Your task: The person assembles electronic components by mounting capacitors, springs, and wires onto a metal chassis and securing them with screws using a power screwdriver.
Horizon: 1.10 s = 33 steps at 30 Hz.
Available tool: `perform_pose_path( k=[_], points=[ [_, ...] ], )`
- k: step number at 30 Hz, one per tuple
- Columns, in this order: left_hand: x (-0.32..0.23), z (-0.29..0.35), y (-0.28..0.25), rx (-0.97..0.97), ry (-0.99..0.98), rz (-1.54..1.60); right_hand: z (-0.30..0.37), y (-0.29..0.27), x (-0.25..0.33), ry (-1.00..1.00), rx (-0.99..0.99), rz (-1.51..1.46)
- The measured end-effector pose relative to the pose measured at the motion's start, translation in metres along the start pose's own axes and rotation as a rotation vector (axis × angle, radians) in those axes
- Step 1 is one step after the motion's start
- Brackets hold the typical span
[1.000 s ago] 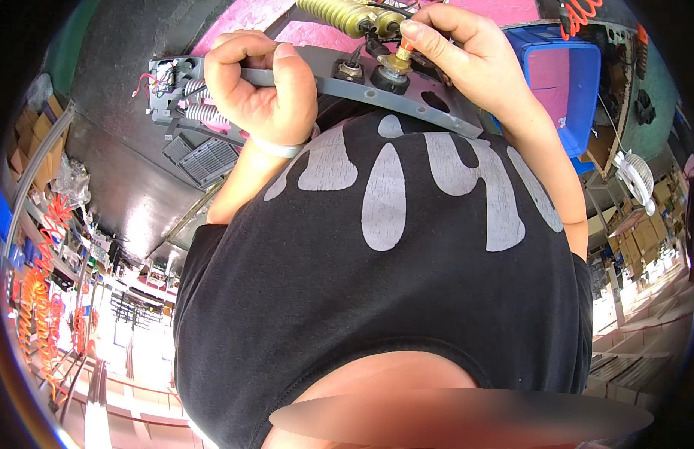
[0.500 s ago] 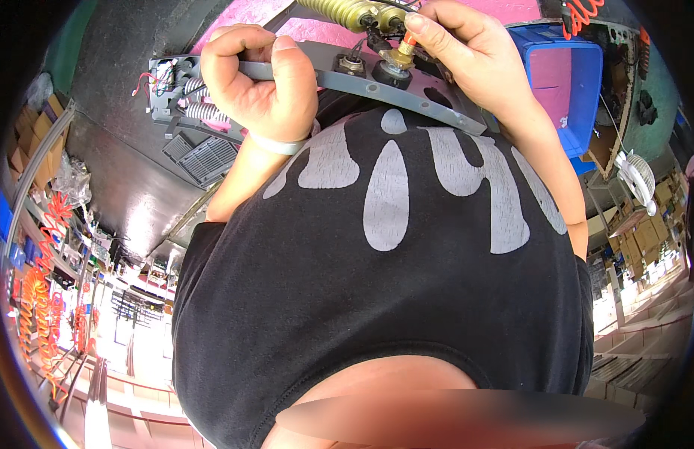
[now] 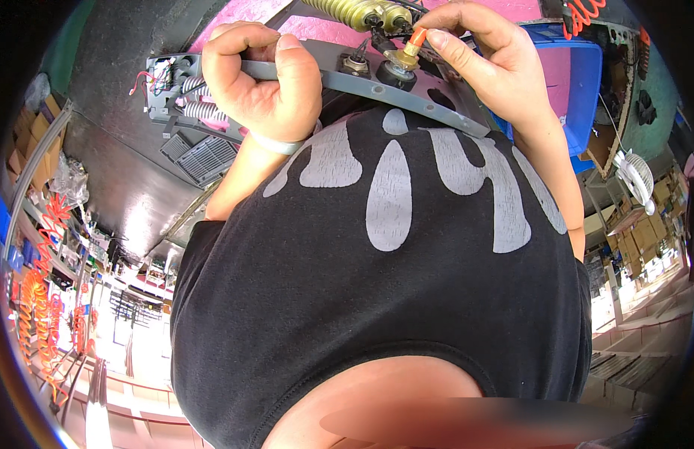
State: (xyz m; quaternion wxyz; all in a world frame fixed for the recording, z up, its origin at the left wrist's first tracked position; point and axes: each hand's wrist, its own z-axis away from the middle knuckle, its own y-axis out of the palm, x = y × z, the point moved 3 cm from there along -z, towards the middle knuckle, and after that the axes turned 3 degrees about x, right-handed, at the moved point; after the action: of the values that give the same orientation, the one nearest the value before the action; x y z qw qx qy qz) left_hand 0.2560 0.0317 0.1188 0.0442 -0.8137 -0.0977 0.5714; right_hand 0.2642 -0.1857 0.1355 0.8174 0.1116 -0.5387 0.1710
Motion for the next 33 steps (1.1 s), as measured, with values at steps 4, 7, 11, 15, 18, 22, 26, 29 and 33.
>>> perform_pose_path(
  k=[4, 7, 11, 15, 18, 22, 26, 29, 33],
  points=[
    [-0.001, 0.0, -0.001, 0.025, 0.003, 0.01, 0.001, 0.0, 0.001, -0.039, -0.007, 0.05],
    [-0.001, 0.0, 0.001, 0.006, 0.009, 0.025, 0.002, 0.002, 0.003, 0.091, -0.018, -0.01],
    [0.001, 0.0, -0.001, 0.005, 0.016, 0.02, -0.004, 0.002, 0.016, 0.222, 0.035, 0.099],
    [0.002, -0.001, 0.0, 0.026, 0.049, 0.015, -0.005, 0.006, -0.009, 0.134, 0.025, -0.057],
    [0.005, 0.0, 0.003, -0.032, 0.043, 0.071, -0.006, 0.01, 0.008, 0.215, 0.029, -0.004],
    [0.007, 0.001, 0.003, -0.095, 0.027, 0.11, -0.007, 0.011, 0.012, 0.35, 0.027, 0.031],
    [0.005, -0.001, 0.004, -0.097, 0.033, 0.087, -0.007, 0.012, 0.011, 0.357, 0.009, -0.067],
    [0.007, 0.0, 0.003, -0.096, 0.045, 0.084, -0.007, 0.012, 0.005, 0.299, 0.03, -0.063],
    [0.005, -0.001, 0.0, -0.05, 0.061, 0.027, -0.006, 0.009, 0.006, 0.297, -0.043, -0.071]
  ],
)
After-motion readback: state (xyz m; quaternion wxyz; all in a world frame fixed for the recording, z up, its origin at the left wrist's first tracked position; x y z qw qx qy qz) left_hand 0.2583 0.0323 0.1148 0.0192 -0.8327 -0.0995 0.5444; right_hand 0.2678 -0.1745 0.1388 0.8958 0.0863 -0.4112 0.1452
